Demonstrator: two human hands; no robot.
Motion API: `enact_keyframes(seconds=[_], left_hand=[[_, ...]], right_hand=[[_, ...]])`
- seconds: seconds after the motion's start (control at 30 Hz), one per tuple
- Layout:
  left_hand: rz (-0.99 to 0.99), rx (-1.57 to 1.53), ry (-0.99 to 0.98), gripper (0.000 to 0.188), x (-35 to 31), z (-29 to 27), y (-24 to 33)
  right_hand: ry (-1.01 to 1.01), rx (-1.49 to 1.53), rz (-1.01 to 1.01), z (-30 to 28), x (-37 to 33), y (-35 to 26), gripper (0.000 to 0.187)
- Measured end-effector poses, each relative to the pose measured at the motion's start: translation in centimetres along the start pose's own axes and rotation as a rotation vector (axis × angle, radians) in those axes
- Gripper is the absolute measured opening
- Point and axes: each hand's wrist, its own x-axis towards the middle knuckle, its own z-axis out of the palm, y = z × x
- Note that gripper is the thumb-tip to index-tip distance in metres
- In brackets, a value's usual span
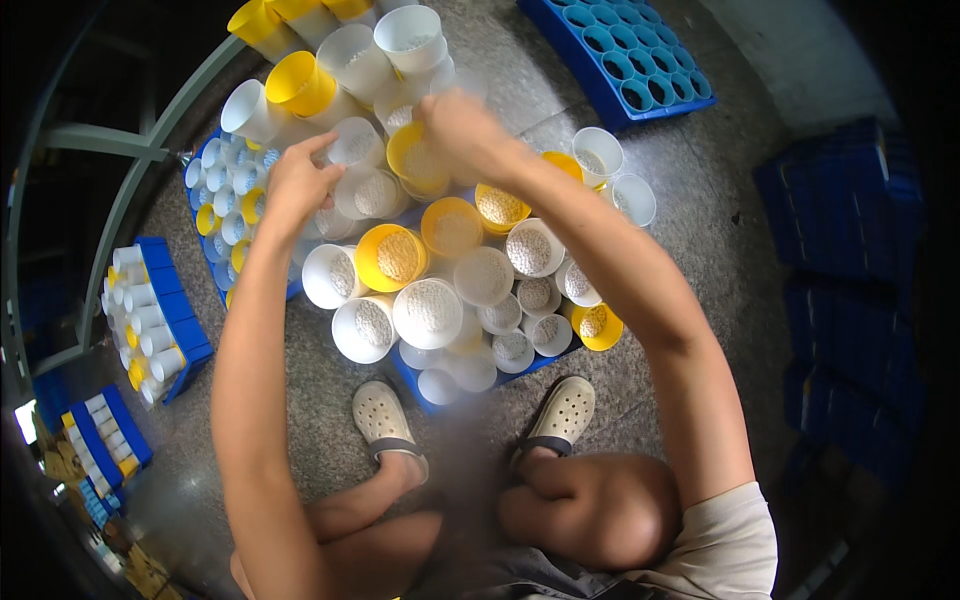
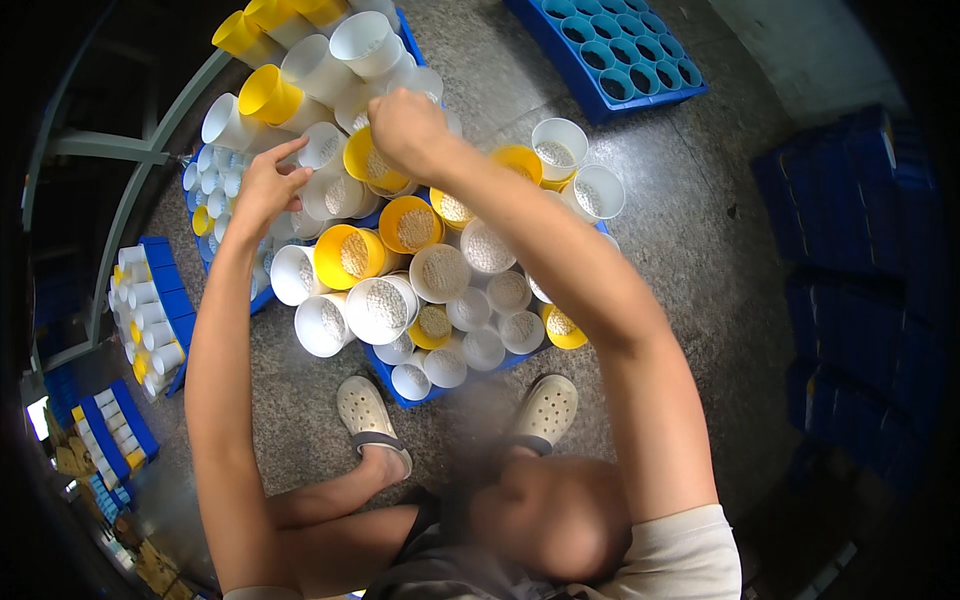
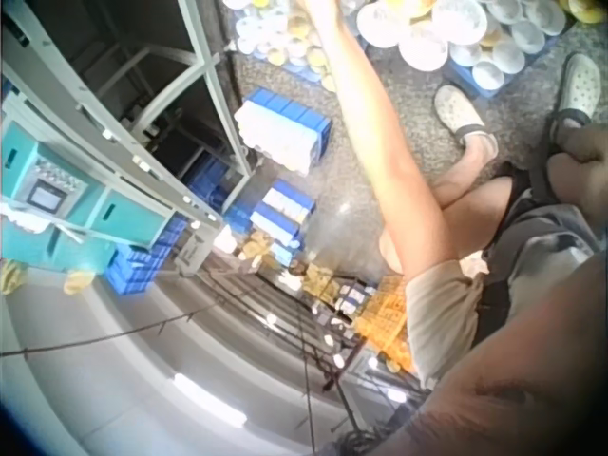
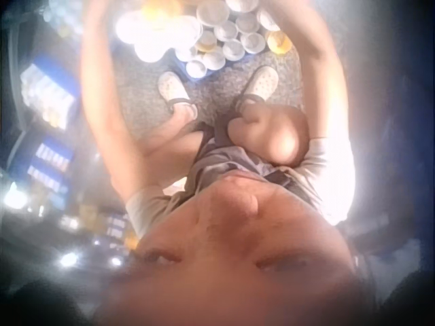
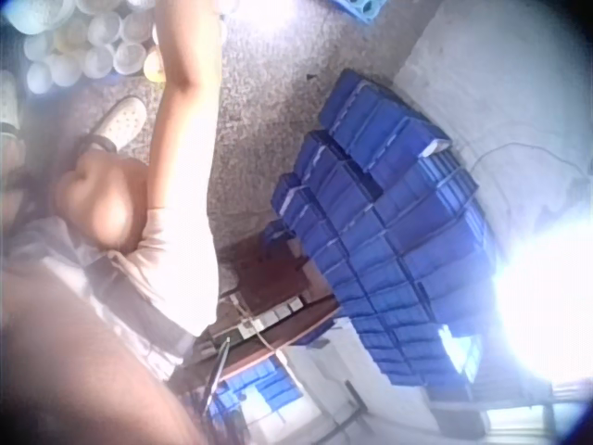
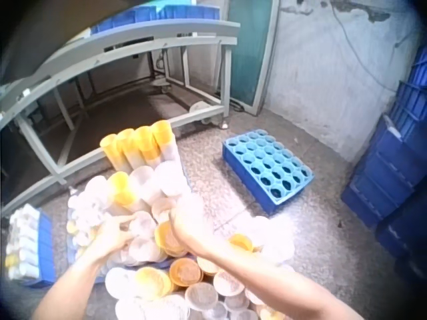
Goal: The person writes on a clipboard, then sits on the floor to sort white and yellow cups filled with small white pellets into a blue tray. They pick up cups one by one, place them in the tray, and occasionally sweep spilled pellets back into the cups.
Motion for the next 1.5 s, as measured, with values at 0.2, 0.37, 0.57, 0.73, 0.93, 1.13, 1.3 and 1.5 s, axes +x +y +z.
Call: enact_keyframes(seconds=[0.2,0.37,0.57,0.73,0.93,1.13,1.3,1.5], left_hand=[[0.103,0.26,-0.076,0.046,0.9,1.6,-2.3],[0.138,0.433,-0.004,0.04,0.7,1.2,-2.2],[0.141,0.335,0.1,0.039,-6.7,-7.3,1.3],[0.064,0.366,0.246,0.033,-19.5,-13.3,6.6],[-0.166,0.149,0.123,0.019,-30.5,-8.2,12.7],[-0.081,0.048,-0.226,0.032,-31.1,5.3,11.1],[-0.046,-0.179,-0.032,0.029,-27.6,16.3,7.9],[0.037,0.041,-0.03,0.044,-25.1,21.3,5.0]], right_hand=[[0.241,0.132,-0.113,-10.2,-6.5,1.0,0.027],[0.075,0.082,0.015,-18.3,-18.5,1.3,0.024],[-0.206,0.097,0.258,-17.7,-27.3,2.3,0.033],[-0.131,0.181,0.265,-12.1,-29.1,4.9,0.034],[-0.209,0.08,0.219,-9.1,-29.2,6.5,0.028],[-0.19,0.081,0.172,-8.3,-29.0,6.6,0.03],[-0.152,0.1,0.145,-8.1,-29.4,6.8,0.03],[-0.195,0.051,0.156,-8.1,-29.5,6.7,0.033]])
